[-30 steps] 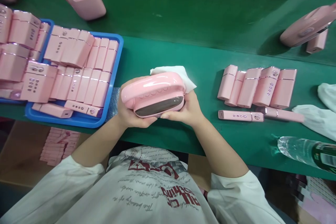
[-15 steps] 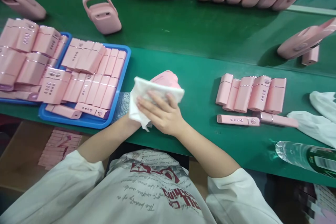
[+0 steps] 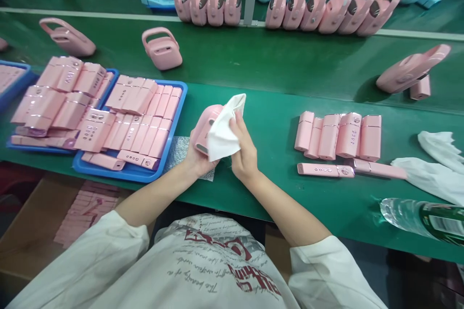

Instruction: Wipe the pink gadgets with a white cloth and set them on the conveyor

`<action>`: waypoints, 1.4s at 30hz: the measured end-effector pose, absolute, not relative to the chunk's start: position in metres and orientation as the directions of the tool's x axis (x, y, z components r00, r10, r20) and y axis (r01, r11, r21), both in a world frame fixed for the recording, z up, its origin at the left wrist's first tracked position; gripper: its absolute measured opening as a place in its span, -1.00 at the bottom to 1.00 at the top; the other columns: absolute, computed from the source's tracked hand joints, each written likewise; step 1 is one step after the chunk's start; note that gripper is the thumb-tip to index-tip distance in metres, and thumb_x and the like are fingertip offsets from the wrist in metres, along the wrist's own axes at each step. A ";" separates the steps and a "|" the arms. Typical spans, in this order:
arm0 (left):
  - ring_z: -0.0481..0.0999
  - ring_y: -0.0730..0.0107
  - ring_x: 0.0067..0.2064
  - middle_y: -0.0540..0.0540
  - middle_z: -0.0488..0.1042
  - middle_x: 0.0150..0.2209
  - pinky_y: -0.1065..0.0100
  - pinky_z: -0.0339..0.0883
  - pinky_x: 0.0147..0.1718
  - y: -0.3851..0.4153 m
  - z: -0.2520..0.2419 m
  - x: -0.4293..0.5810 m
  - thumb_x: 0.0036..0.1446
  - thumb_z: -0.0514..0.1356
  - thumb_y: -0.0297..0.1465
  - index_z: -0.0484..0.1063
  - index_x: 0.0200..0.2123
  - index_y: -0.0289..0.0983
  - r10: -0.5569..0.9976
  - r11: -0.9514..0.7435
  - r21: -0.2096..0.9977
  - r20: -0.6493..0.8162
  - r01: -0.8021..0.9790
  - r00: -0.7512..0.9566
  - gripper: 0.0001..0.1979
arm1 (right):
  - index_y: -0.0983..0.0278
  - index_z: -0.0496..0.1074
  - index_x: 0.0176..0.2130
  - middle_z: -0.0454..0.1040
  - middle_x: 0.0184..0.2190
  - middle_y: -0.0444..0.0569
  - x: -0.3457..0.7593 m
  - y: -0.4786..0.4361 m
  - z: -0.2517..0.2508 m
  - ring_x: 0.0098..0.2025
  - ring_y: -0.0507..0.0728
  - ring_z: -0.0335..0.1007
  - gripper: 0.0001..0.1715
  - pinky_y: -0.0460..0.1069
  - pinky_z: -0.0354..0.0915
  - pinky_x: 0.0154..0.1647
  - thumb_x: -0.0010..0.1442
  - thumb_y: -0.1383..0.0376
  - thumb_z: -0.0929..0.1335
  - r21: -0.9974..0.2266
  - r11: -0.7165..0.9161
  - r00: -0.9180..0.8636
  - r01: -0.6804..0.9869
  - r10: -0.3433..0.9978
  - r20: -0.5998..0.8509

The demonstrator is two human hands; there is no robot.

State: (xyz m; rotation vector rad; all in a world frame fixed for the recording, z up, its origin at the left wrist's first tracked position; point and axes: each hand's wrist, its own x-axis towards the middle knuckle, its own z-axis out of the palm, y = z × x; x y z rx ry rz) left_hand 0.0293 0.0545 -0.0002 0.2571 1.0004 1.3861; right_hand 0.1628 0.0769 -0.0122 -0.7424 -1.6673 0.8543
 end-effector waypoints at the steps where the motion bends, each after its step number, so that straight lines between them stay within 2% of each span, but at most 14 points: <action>1: 0.59 0.10 -0.11 -0.21 0.57 -0.18 0.20 0.57 -0.22 0.054 0.002 0.029 0.10 0.07 0.07 0.46 -0.11 -0.28 0.875 0.270 0.596 -0.480 -0.756 -0.066 -0.43 | 0.13 0.44 -0.02 0.43 0.09 -0.02 0.166 0.082 -0.007 0.25 0.20 0.26 -0.64 0.18 0.18 0.31 0.29 0.09 0.23 -0.894 0.446 -0.198 0.041 0.881 0.431; 4: 0.59 0.15 -0.14 -0.19 0.57 -0.16 0.28 0.56 -0.32 0.049 0.003 0.032 0.07 0.12 0.07 0.44 -0.05 -0.26 0.867 0.289 0.472 -0.497 -0.833 0.020 -0.42 | 0.18 0.37 -0.36 0.48 -0.39 -0.06 0.192 0.108 0.007 -0.23 0.17 0.49 -0.68 0.15 0.44 -0.02 0.23 0.03 0.22 -0.962 0.270 -0.073 0.034 0.961 0.267; 7: 0.59 0.21 -0.13 -0.14 0.56 -0.09 0.37 0.52 -0.40 0.051 0.002 0.032 0.03 0.24 -0.02 0.42 0.00 -0.21 0.928 0.177 0.566 -0.369 -0.805 -0.056 -0.46 | 0.17 0.25 -0.51 0.26 -0.64 -0.15 0.238 0.136 0.020 -0.51 0.13 0.34 -0.69 0.10 0.45 -0.26 0.12 0.05 0.31 -0.970 0.145 -0.014 0.195 0.989 0.145; 9: 0.59 0.22 -0.13 -0.12 0.56 -0.06 0.39 0.49 -0.45 0.058 0.000 0.031 0.00 0.30 -0.11 0.40 0.02 -0.18 0.945 0.085 0.676 -0.287 -0.732 -0.154 -0.47 | 0.21 0.36 -0.41 0.36 -0.56 -0.07 0.266 0.144 0.030 -0.41 0.18 0.39 -0.78 0.13 0.42 -0.22 0.11 0.11 0.33 -0.882 0.021 0.087 0.471 0.994 0.071; 12: 0.58 0.19 -0.11 -0.16 0.57 -0.09 0.36 0.49 -0.35 0.076 -0.002 0.035 -0.14 0.40 -0.23 0.43 -0.05 -0.27 0.914 0.029 0.814 -0.257 -0.580 -0.314 -0.45 | 0.35 0.44 -0.10 0.50 -0.21 0.19 0.288 0.139 0.042 -0.10 0.34 0.44 -0.62 0.22 0.36 -0.06 0.18 0.16 0.30 -0.523 -0.160 0.148 0.837 0.987 -0.066; 15: 0.56 0.17 -0.05 -0.18 0.56 -0.09 0.25 0.47 -0.09 0.106 -0.001 0.048 -0.28 0.47 -0.34 0.44 -0.12 -0.32 0.895 -0.055 0.908 -0.140 -0.415 -0.424 -0.42 | 0.43 0.40 0.02 0.42 0.00 0.36 0.281 0.126 0.044 0.02 0.43 0.41 -0.52 0.24 0.34 -0.04 0.26 0.16 0.24 -0.241 -0.173 0.126 0.955 0.972 -0.197; 20: 0.51 0.13 0.00 -0.27 0.50 -0.01 0.20 0.37 0.01 0.184 0.003 0.068 -0.23 0.46 -0.36 0.38 -0.02 -0.35 0.880 -0.143 0.989 0.116 -0.024 -0.461 -0.35 | 0.54 0.31 0.02 0.44 -0.07 0.39 0.258 0.111 0.035 -0.05 0.39 0.49 -0.52 0.16 0.38 -0.10 0.31 0.19 0.20 -0.011 -0.054 0.049 0.999 0.969 -0.242; 23: 0.44 0.10 0.09 -0.31 0.41 0.09 0.22 0.30 0.07 0.238 0.000 0.060 -0.19 0.45 -0.37 0.30 0.07 -0.34 0.867 -0.104 0.963 0.210 0.248 -0.452 -0.29 | 0.55 0.19 0.14 0.47 -0.13 0.37 0.254 0.110 0.027 -0.13 0.36 0.53 -0.47 0.13 0.39 -0.18 0.34 0.22 0.14 0.005 0.021 -0.020 1.000 0.974 -0.225; 26: 0.33 0.05 0.20 -0.38 0.30 0.18 0.21 0.16 0.18 0.280 -0.006 0.042 -0.13 0.43 -0.40 0.24 0.12 -0.36 0.850 -0.100 0.930 0.264 0.353 -0.456 -0.27 | 0.40 0.13 0.25 0.48 -0.11 0.30 0.253 0.117 0.022 -0.15 0.34 0.54 -0.46 0.15 0.39 -0.20 0.35 0.27 0.09 -0.007 0.108 -0.106 0.994 0.966 -0.236; 32: 0.27 -0.03 0.24 -0.53 0.20 0.21 0.18 0.15 0.19 0.313 -0.018 0.016 0.00 0.37 -0.33 0.09 0.20 -0.48 0.866 -0.008 0.886 0.238 0.463 -0.440 -0.22 | 0.33 0.39 0.06 0.51 -0.17 0.31 0.230 0.179 0.023 -0.17 0.36 0.53 -0.54 0.16 0.37 -0.22 0.33 0.28 0.11 -0.038 0.171 -0.175 0.984 0.952 -0.249; 34: 0.29 -0.04 0.22 -0.50 0.22 0.19 0.18 0.18 0.18 0.314 -0.017 0.012 -0.06 0.41 -0.29 0.10 0.21 -0.48 0.906 0.013 0.844 0.218 0.536 -0.364 -0.14 | 0.33 0.43 0.00 0.51 -0.19 0.32 0.213 0.215 0.024 -0.16 0.38 0.52 -0.55 0.18 0.36 -0.22 0.32 0.29 0.11 -0.063 0.179 -0.189 0.982 0.953 -0.238; 36: 0.34 -0.03 0.18 -0.44 0.30 0.14 0.17 0.23 0.15 0.313 -0.011 0.009 -0.17 0.47 -0.30 0.15 0.20 -0.46 0.946 0.020 0.784 0.186 0.620 -0.265 -0.09 | 0.30 0.41 0.07 0.50 -0.11 0.30 0.193 0.252 0.023 -0.07 0.38 0.50 -0.55 0.19 0.35 -0.13 0.30 0.30 0.14 -0.102 0.187 -0.206 0.977 0.954 -0.220; 39: 0.41 0.09 0.10 -0.30 0.39 0.08 0.13 0.31 0.09 0.312 0.011 -0.003 -0.07 0.43 -0.31 0.30 0.12 -0.35 0.978 0.007 0.677 0.147 0.736 -0.145 -0.30 | 0.24 0.25 0.25 0.36 0.10 0.32 0.171 0.294 0.020 0.05 0.37 0.43 -0.45 0.20 0.32 -0.02 0.31 0.29 0.15 -0.182 0.172 -0.204 0.968 0.962 -0.180; 42: 0.37 0.14 0.14 -0.20 0.34 0.15 -0.02 0.29 0.12 0.310 0.046 -0.031 0.22 0.21 -0.27 0.35 0.09 -0.26 0.975 0.002 0.564 0.183 0.826 -0.127 -0.60 | 0.34 0.20 0.28 0.37 0.08 0.37 0.167 0.310 0.018 0.07 0.40 0.40 -0.38 0.20 0.30 -0.01 0.26 0.30 0.21 -0.273 0.136 -0.188 0.952 0.967 -0.172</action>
